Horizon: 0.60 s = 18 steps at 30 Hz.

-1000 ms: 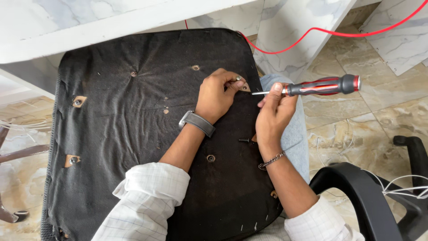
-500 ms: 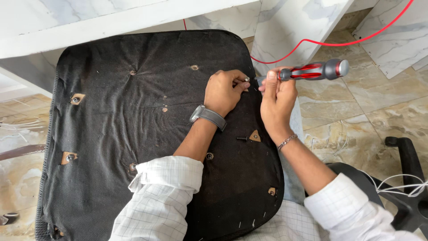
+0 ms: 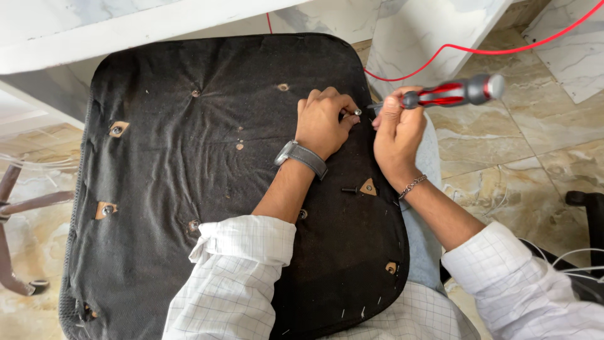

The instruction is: The person uses a screwdriver to tighten screws into the underside of a black upholstered chair seat. The person works on multiple screw locations, securing the seat to its frame.

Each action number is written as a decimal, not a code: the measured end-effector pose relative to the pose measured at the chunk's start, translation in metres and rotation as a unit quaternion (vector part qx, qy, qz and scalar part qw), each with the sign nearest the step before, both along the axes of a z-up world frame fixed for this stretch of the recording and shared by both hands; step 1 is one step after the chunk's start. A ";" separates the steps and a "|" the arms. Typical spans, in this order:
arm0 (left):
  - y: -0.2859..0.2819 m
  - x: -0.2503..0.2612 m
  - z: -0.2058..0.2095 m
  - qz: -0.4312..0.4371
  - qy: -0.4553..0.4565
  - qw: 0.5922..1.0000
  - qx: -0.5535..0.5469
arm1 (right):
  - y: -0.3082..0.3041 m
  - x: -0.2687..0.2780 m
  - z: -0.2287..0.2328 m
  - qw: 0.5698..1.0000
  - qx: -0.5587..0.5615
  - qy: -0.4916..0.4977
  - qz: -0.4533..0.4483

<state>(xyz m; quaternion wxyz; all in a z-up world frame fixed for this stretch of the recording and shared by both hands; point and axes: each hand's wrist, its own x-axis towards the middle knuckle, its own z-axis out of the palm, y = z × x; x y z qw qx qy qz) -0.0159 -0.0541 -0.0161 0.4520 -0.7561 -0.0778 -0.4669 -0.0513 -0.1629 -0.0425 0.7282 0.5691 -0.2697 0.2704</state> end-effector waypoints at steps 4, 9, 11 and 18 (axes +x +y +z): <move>-0.009 0.002 -0.004 -0.002 -0.013 1.000 -0.023 | -0.001 -0.001 0.003 0.994 0.062 0.084 -0.036; -0.013 -0.009 -0.009 -0.048 -0.017 0.998 -0.046 | 0.012 0.001 0.001 0.996 0.081 -0.018 0.032; -0.010 -0.011 -0.009 -0.069 0.013 0.998 -0.006 | 0.015 0.004 0.001 0.997 0.065 0.037 0.010; -0.008 -0.011 -0.003 -0.043 -0.034 0.996 -0.070 | 0.015 0.006 -0.006 0.996 0.055 0.072 0.008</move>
